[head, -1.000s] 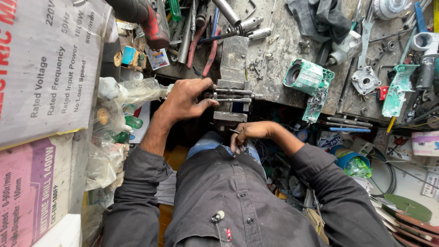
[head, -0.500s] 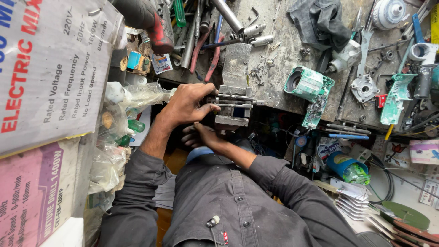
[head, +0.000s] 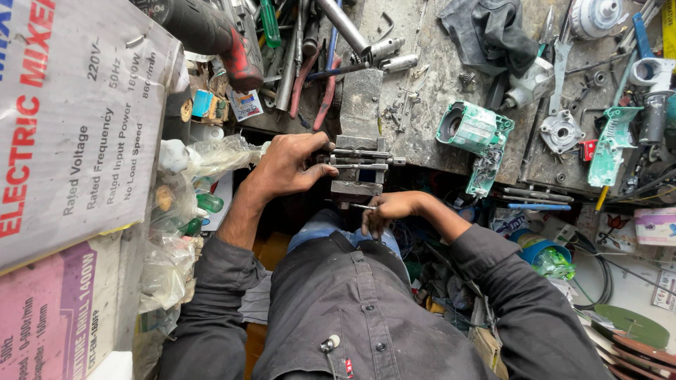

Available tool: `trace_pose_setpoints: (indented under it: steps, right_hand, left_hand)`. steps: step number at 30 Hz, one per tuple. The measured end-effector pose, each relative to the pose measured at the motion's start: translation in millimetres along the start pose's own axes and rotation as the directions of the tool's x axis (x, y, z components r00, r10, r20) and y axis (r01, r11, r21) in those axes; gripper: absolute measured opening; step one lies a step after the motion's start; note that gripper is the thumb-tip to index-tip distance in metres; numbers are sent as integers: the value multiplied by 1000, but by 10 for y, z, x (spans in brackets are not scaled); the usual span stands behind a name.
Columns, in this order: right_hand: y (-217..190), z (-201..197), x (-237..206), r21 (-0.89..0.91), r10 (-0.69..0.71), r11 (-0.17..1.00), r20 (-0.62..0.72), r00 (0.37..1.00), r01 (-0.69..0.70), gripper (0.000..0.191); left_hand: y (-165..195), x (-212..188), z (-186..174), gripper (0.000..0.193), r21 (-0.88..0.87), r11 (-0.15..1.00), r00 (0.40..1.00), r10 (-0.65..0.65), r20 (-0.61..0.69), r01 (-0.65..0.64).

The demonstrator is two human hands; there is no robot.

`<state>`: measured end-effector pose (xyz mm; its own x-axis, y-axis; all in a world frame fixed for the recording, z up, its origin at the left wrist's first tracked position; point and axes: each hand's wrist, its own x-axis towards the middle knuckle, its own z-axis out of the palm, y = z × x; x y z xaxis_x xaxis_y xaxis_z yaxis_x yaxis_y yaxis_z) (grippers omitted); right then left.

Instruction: The person works at a cluttered repair bench, clamping a metal part in a bench vise and working on it with a hand tool. They then open a small yellow box, take out sandpaper, and rub it on the armature of a disassembled power drill motor, handling the green plastic drill housing and other components on the bench.

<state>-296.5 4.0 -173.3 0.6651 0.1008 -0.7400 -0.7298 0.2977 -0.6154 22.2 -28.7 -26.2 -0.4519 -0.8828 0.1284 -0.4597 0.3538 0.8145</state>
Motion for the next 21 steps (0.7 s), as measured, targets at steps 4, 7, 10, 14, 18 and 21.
trace_pose_setpoints:
  steps: [4,7,10,14,18,21]
  right_hand:
    - [-160,230,602,-663,-522,743,-493,696,88,28]
    - [-652,621,1116,-309,-531,835,-671,517,456,41]
    - [-1039,914,1196,657,-306,542,-427,851,524,54]
    - [-1008,1029,711,907,-437,267,-188,880,327,45]
    - [-556,732,70,921,-586,362,102,804,146,39]
    - [-325,312,-142,678,-348,728,244,905,98,42]
  left_hand:
    - [-12,4,2,42,-43,999,1000,17,-11,-17]
    - [-21,19,-5,41,-21,1000,1000,16,-4,-16]
    - [-16,7,-14,39,-23,1000,1000,-19,9,19]
    - [-9,14,-15,40,-27,999,999,35,-8,-35]
    - [-8,23,-22,41,-33,999,1000,-5,15,5]
    - [-13,24,-34,40,-47,999,1000,-4,11,4]
